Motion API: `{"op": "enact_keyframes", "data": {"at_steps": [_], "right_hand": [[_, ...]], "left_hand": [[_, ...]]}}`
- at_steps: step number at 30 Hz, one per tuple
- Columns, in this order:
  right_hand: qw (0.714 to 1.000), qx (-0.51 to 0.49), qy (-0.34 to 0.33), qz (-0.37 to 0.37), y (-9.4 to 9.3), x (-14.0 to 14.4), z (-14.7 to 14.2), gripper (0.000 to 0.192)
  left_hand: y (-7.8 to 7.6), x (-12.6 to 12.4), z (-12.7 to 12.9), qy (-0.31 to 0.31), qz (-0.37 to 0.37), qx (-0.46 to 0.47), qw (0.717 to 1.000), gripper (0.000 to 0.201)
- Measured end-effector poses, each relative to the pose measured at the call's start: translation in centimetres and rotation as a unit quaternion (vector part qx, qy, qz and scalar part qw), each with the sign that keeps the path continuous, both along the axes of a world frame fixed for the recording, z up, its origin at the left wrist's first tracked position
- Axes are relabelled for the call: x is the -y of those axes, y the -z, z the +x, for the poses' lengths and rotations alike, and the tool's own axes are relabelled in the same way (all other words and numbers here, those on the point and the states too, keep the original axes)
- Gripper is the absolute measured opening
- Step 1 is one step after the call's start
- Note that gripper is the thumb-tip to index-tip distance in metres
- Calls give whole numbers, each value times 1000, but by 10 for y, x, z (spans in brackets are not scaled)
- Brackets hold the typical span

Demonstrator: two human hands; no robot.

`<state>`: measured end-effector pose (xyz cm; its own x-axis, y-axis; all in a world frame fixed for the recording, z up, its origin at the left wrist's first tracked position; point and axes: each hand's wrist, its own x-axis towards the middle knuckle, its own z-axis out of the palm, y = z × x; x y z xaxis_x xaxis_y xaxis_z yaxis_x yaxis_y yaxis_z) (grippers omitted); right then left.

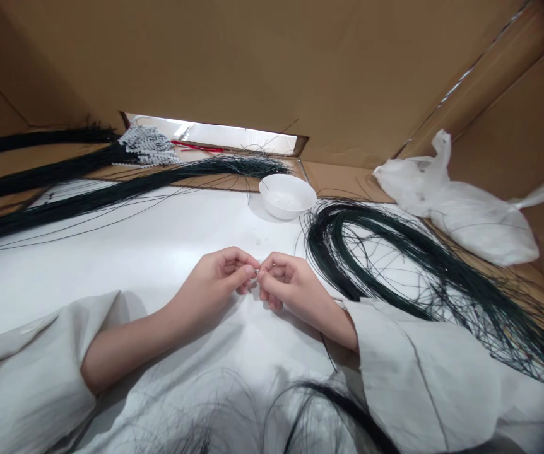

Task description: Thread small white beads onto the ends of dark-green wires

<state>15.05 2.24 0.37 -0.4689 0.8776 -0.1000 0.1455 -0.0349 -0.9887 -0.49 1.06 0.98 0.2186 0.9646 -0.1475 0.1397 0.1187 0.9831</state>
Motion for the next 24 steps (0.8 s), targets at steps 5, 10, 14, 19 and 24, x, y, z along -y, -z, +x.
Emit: {"op": "enact_keyframes", "data": {"at_steps": [5, 10, 14, 19, 24], "right_hand": [[1000, -3, -3, -2, 2, 0, 0, 9], [1000, 14, -12, 15, 3, 1, 1, 12], [999, 31, -10, 44, 4, 3, 1, 12], [996, 45, 9, 73, 5, 4, 0, 10], [996, 41, -10, 75, 8, 1, 1, 6]], "left_hand": [[-1, 2, -2, -2, 95, -107, 990, 14], [-1, 1, -7, 35, 162, -171, 971, 15], [0, 3, -6, 44, 223, -231, 946, 14], [4, 7, -3, 19, 278, -309, 910, 14], [4, 7, 0, 30, 291, -318, 902, 9]]}}
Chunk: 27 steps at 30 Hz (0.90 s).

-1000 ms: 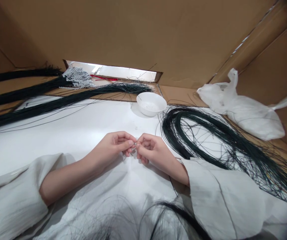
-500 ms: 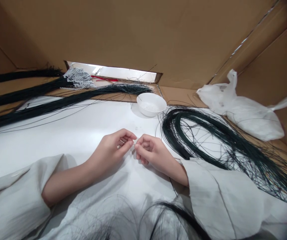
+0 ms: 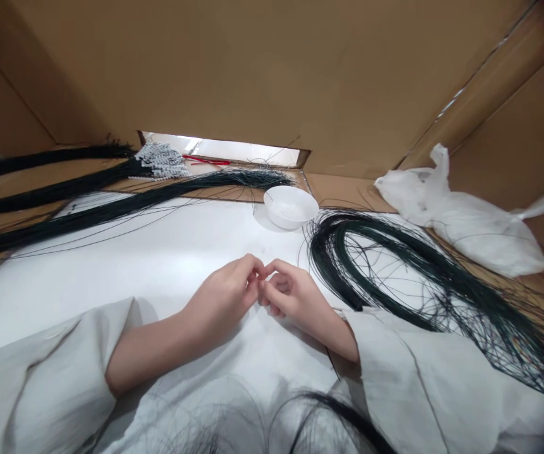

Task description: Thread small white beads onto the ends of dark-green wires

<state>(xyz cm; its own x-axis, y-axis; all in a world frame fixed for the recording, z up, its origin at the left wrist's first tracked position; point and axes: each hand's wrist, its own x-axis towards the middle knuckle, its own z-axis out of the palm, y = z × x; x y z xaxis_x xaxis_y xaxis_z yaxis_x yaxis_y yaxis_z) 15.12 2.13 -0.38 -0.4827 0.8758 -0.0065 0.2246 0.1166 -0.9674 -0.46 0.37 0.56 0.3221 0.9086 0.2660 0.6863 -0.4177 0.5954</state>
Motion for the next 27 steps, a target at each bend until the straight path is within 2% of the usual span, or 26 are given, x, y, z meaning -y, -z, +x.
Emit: {"op": "enact_keyframes", "data": {"at_steps": [5, 10, 13, 16, 18, 21, 27], "right_hand": [[999, -21, 4, -34, -1, -2, 0, 11], [997, -45, 27, -64, 1, -5, -2, 14], [993, -44, 52, -96, 0, -6, -2, 10], [994, -37, 53, -93, -4, -4, -3, 4], [994, -31, 54, -94, -7, -3, -3, 4], [993, -27, 55, -104, -9, -2, -4, 4], [993, -34, 44, -105, -3, -3, -3, 4]], "left_hand": [[-1, 0, 5, 15, -16, 20, 1000, 11], [3, -8, 4, 11, -18, 0, 1000, 11], [6, -27, -6, -30, 16, -29, 999, 20], [12, -55, -15, -64, 78, -115, 988, 23], [15, -73, -16, -52, 92, -164, 981, 22], [19, -89, -12, -26, 99, -186, 977, 22], [13, -89, 0, 30, 112, -242, 963, 22]]}}
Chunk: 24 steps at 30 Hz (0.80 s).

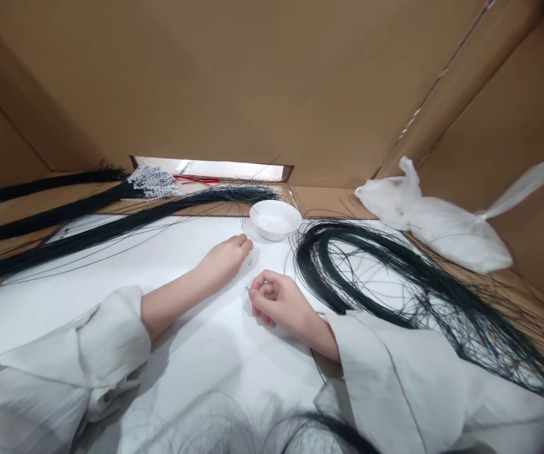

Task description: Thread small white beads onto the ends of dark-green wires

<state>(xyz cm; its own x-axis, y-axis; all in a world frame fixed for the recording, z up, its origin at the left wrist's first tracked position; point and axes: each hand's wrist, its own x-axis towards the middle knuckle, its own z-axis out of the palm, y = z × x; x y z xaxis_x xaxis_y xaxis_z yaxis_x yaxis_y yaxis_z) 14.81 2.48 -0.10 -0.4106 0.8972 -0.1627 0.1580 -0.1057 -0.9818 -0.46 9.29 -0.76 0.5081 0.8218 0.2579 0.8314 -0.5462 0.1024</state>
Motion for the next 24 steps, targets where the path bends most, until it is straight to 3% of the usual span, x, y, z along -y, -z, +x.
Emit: {"op": "enact_keyframes", "data": {"at_steps": [4, 9, 12, 13, 15, 18, 21, 24], "right_hand": [[1000, -5, -4, 5, -1, 0, 0, 3], [1000, -5, -8, 3, -2, 0, 1, 5], [1000, -10, -10, 9, -1, 0, 1, 4], [1000, -14, -14, 16, -1, 0, 1, 4], [999, -24, -23, 27, -1, 1, 1, 3], [999, -29, -30, 28, -2, 2, 0, 4], [999, -27, -32, 31, -4, 2, 0, 5], [998, -29, -33, 39, -4, 2, 1, 7]], "left_hand": [[-6, 2, 5, 10, -1, -42, 999, 16], [-9, 9, 1, -32, 5, -46, 998, 21], [-11, 28, -5, -60, 2, 21, 998, 22], [-12, 37, -6, -67, -14, 88, 994, 21], [-13, 57, -7, -82, -82, 225, 967, 16], [-12, 79, -3, -88, -206, 372, 901, 13], [-11, 86, 2, -73, -294, 469, 830, 10], [-11, 83, 5, -64, -332, 518, 786, 8]]}}
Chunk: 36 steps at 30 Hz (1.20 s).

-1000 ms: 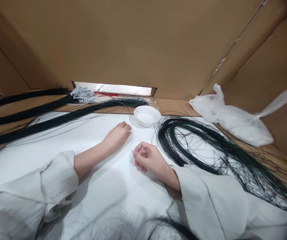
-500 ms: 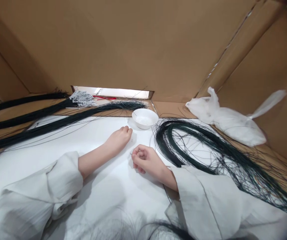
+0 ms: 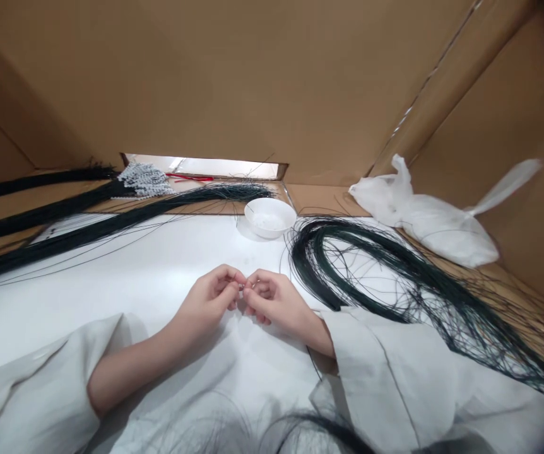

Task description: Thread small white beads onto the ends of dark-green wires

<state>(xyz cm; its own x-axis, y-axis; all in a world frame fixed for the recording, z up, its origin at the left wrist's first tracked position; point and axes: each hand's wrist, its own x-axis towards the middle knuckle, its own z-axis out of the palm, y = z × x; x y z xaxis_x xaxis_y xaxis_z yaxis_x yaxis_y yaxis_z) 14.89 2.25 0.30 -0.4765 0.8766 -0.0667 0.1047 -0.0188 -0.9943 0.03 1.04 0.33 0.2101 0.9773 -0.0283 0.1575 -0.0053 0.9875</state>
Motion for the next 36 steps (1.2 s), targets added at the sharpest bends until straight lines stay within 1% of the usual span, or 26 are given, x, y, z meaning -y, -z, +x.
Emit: {"op": "enact_keyframes", "data": {"at_steps": [7, 12, 16, 24, 36], "right_hand": [[1000, -10, 4, -11, 1, -1, 1, 6], [1000, -6, 8, -12, 3, -2, 3, 3], [1000, -8, 13, -18, 5, -3, 4, 3], [999, 3, 18, -37, -1, -3, 3, 2], [999, 14, 10, -43, -2, -4, 4, 2]], "left_hand": [[-5, -1, 1, -11, -76, 69, 995, 10], [-5, -1, 1, -18, -93, 99, 991, 10], [-4, -1, 1, -23, -106, 96, 989, 10], [-7, -2, 1, -8, -104, 86, 991, 9], [-5, -2, 0, 6, -98, 89, 991, 10]]}}
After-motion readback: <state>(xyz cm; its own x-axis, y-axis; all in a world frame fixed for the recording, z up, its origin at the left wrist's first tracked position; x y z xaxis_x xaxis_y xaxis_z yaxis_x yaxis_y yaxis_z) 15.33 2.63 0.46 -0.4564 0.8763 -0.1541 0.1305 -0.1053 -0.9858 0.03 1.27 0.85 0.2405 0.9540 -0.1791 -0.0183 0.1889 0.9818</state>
